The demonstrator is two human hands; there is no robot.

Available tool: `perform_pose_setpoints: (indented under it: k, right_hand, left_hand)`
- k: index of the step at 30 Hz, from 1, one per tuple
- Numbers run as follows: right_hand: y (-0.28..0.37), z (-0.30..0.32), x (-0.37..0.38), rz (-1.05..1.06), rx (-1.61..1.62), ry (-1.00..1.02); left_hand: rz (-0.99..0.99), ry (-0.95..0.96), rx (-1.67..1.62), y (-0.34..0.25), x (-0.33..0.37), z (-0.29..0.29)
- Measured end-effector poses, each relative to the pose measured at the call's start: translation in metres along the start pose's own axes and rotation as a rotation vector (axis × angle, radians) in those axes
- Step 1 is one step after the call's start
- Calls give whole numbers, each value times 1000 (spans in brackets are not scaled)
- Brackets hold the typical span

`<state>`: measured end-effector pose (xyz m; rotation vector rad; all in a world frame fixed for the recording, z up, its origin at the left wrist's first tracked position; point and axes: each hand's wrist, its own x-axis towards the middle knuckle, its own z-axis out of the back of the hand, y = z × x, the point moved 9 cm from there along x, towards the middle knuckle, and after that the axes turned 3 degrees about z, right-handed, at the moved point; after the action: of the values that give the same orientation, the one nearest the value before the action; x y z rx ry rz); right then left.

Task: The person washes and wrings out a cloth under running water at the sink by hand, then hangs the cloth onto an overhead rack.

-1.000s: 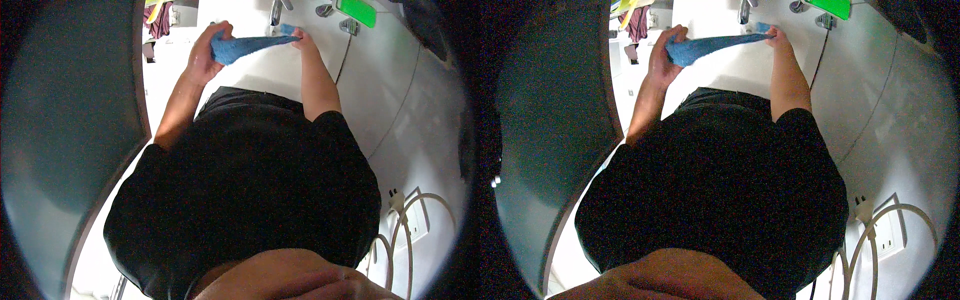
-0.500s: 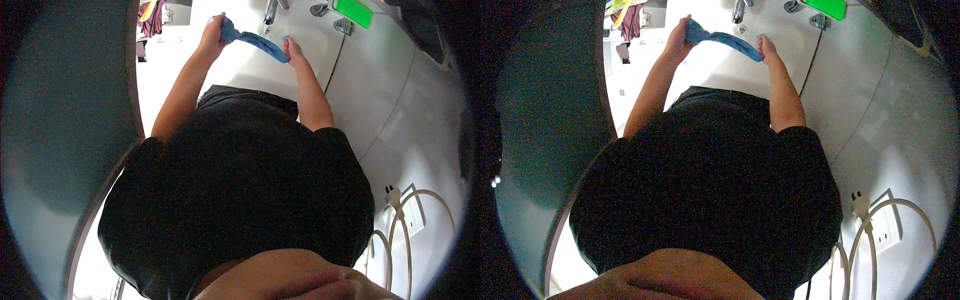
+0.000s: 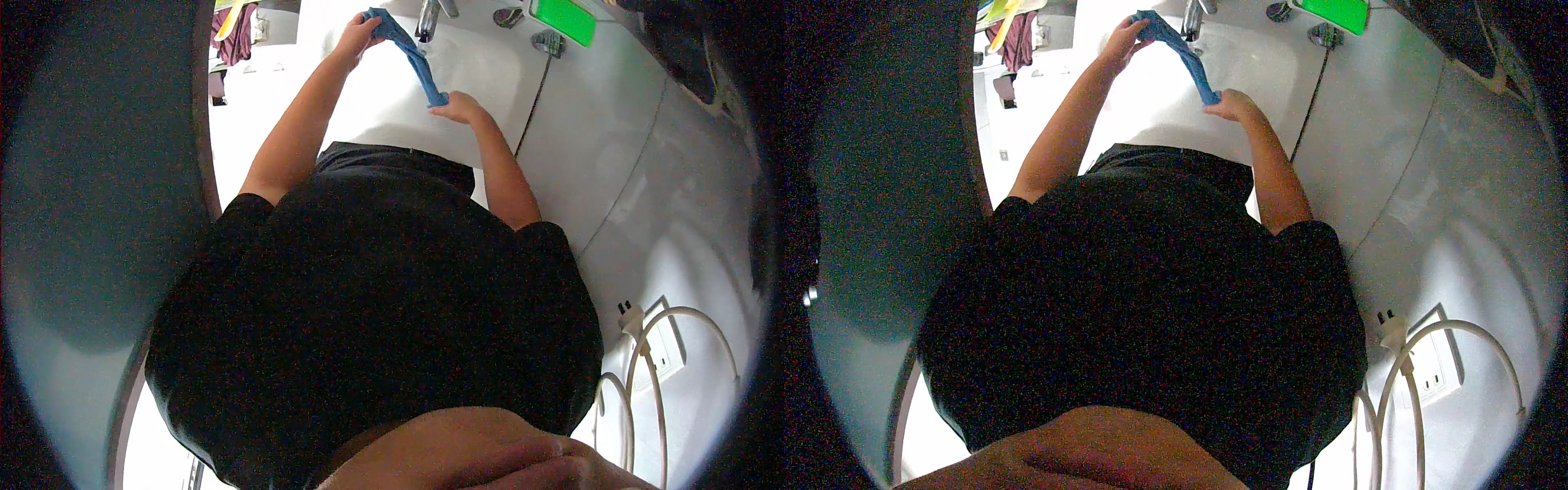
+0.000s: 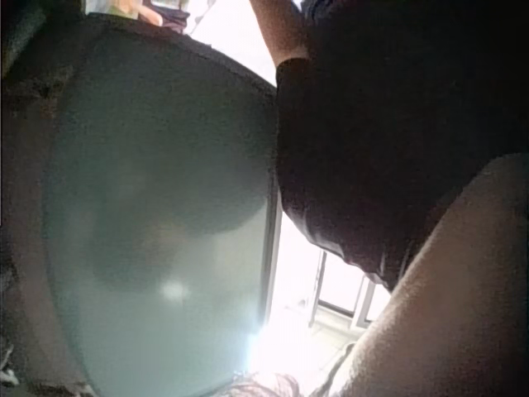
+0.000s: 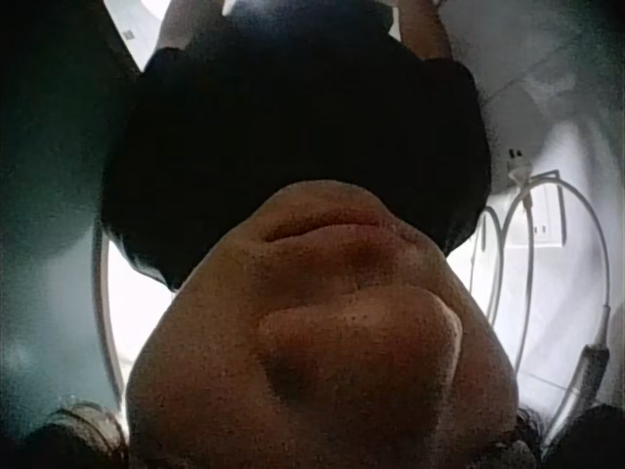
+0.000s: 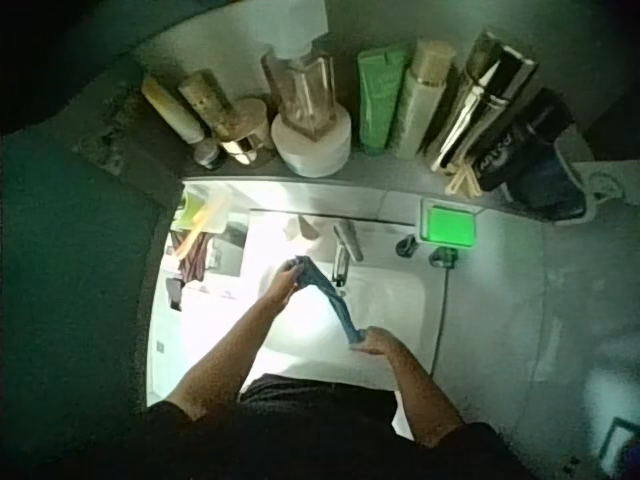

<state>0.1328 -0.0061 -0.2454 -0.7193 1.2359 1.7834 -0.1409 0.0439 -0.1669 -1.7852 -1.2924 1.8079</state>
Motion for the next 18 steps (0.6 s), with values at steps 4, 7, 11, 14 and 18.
perform_pose_setpoints:
  k: [4,7,11,14,18]
  right_hand:
    - [40,54,-41,138,-24,-418]
    - [84,93,-83,412,185,-706]
    - [102,116,-104,605,297,-850]
    - [67,89,-64,349,1091,-430]
    - [96,111,-65,593,1756,-509]
  left_hand:
    - [80,-25,492,52,30,21]
    - [-79,258,1218,86,37,-7]
    - [-331,391,1117,96,0,-75]
    - [-484,443,781,67,-22,-104]
    - [-260,391,628,86,-16,-100]
